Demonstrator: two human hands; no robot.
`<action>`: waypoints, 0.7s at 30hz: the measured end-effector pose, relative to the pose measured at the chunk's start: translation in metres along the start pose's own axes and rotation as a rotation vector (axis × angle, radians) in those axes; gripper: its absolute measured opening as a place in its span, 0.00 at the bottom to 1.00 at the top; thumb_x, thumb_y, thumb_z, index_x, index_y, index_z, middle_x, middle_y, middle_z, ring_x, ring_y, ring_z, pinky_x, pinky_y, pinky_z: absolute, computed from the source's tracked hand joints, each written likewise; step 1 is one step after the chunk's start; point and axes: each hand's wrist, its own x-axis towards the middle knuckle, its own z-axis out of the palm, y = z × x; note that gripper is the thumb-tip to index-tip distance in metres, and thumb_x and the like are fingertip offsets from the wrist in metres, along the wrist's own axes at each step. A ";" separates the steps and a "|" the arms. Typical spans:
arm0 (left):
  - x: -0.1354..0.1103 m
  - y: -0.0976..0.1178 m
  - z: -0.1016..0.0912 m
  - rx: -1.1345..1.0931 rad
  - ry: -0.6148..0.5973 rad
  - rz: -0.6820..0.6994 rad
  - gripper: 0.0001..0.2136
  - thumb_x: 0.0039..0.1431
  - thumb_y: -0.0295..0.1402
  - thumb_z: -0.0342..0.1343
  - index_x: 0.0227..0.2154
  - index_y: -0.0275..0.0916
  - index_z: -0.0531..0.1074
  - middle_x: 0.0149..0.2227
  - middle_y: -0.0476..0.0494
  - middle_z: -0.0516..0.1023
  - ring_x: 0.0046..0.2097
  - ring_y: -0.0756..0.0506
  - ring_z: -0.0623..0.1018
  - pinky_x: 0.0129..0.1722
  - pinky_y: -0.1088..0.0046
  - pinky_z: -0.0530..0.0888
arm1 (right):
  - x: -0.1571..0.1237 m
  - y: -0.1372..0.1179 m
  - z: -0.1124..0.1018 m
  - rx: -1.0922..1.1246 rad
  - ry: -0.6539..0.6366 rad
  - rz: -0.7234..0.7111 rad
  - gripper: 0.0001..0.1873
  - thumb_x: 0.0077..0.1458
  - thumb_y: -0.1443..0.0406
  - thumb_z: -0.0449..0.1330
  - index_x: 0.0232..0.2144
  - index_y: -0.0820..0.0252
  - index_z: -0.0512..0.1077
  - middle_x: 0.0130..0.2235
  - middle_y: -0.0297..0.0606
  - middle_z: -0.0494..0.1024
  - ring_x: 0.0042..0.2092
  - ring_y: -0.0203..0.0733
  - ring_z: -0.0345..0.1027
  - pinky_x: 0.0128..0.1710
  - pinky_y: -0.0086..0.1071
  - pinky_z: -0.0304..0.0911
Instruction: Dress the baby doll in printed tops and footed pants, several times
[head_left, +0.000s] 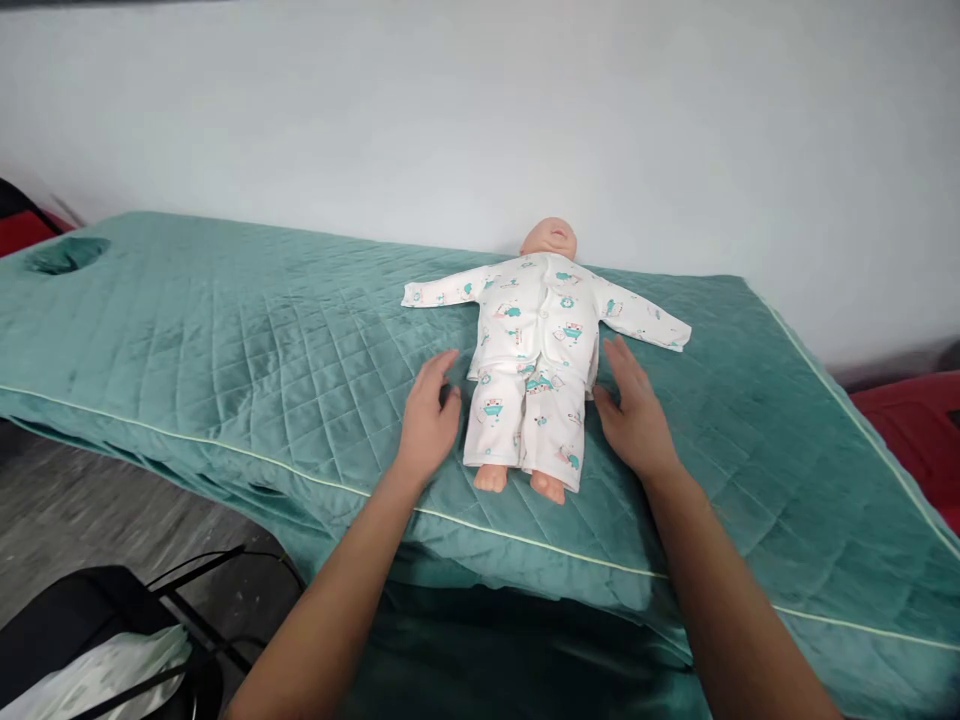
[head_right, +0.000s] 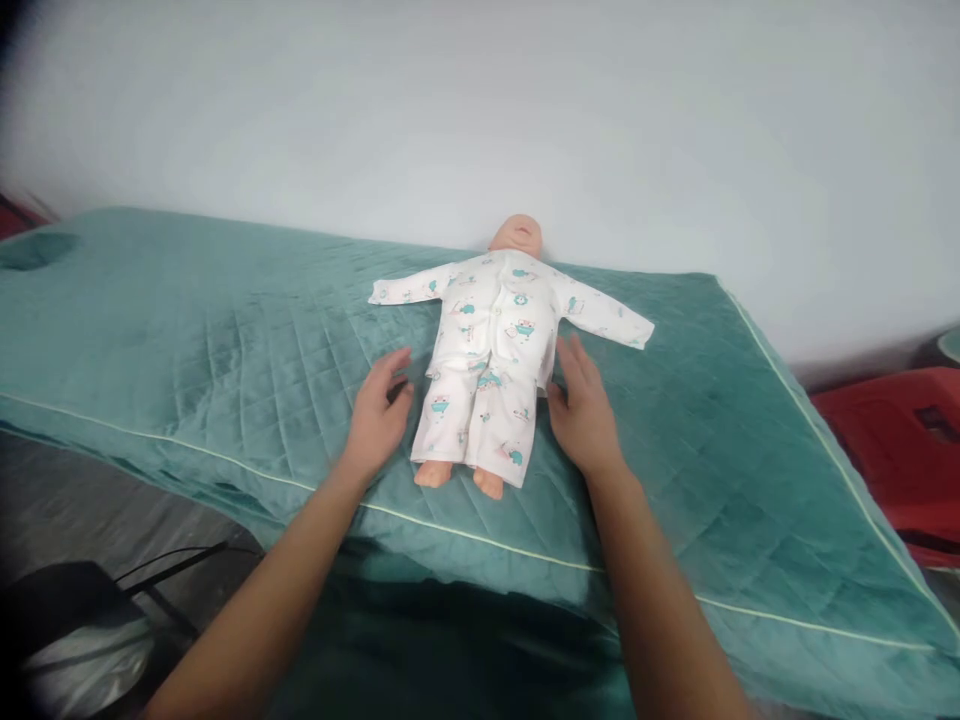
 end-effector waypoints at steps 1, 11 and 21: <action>-0.007 0.006 0.001 -0.018 -0.046 0.013 0.21 0.63 0.25 0.48 0.57 0.43 0.70 0.59 0.42 0.76 0.60 0.44 0.75 0.60 0.63 0.73 | -0.009 -0.008 0.002 0.043 -0.022 -0.035 0.35 0.61 0.68 0.51 0.70 0.51 0.57 0.73 0.39 0.57 0.72 0.49 0.52 0.70 0.54 0.52; -0.051 0.022 -0.020 -0.067 -0.214 -0.042 0.13 0.56 0.22 0.49 0.39 0.44 0.74 0.41 0.46 0.79 0.45 0.43 0.78 0.49 0.63 0.73 | -0.052 -0.081 -0.011 0.216 0.084 -0.018 0.18 0.63 0.63 0.58 0.56 0.49 0.70 0.59 0.42 0.74 0.62 0.52 0.67 0.62 0.55 0.63; -0.074 0.032 -0.020 0.078 -0.238 0.031 0.06 0.59 0.28 0.60 0.37 0.45 0.70 0.41 0.46 0.79 0.47 0.41 0.77 0.51 0.59 0.68 | -0.068 -0.133 0.018 -0.112 -0.095 -0.190 0.06 0.59 0.70 0.58 0.36 0.53 0.70 0.59 0.46 0.74 0.67 0.66 0.58 0.63 0.72 0.51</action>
